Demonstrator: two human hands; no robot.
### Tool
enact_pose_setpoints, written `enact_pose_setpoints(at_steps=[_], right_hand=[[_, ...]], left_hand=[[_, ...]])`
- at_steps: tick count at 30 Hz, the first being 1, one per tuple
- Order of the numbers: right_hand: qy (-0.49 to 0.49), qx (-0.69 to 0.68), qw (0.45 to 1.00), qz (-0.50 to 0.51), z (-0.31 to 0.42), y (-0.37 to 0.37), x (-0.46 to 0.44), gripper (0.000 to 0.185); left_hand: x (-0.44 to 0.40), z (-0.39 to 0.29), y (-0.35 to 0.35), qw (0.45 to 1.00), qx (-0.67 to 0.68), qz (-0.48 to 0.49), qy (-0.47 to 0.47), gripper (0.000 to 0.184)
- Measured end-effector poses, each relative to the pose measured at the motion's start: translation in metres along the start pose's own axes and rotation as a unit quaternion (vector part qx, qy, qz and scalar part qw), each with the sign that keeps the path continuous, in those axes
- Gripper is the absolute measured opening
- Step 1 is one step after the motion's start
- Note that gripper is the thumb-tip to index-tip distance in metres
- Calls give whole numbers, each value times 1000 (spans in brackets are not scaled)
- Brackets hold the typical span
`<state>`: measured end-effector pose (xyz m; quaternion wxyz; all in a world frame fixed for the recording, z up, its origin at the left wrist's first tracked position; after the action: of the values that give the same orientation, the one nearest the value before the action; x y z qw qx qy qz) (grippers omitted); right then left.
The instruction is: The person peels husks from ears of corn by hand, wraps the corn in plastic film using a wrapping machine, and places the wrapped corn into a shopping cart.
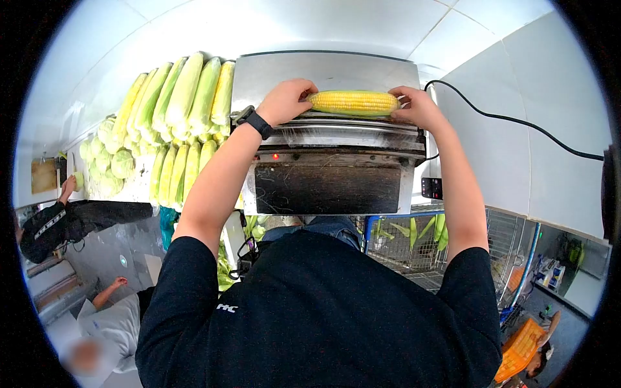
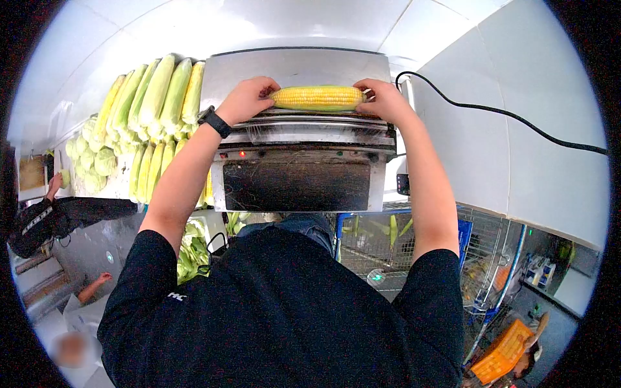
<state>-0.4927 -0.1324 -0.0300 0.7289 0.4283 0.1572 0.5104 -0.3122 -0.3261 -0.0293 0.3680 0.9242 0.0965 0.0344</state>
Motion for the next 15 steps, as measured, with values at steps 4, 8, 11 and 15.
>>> enact_pose_setpoints(at_steps=[4,8,11,15], right_hand=[[0,-1,1000,9,-1,-2,-2,52],[26,21,999,-10,3,3,2,53],[9,-12,999,-38,8,11,15,53],[18,9,991,-131,-11,29,55,43]], left_hand=[[-2,0,0,1000,27,10,-12,30],[-2,2,2,1000,28,-4,5,31],[18,-15,24,996,-18,-66,-54,25],[70,-28,18,989,-105,22,-101,16]])
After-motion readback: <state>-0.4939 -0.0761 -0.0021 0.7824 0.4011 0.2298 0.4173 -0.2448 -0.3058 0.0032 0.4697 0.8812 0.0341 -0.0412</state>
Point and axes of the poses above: each hand's wrist, its own x-axis away from the middle knuckle, its own y-axis out of the back of the hand, z = x × y, the point moved 10 cm from there along -x, towards the middle knuckle, and after that the axes turned 5 degrees about x, right-handed, at the moved point
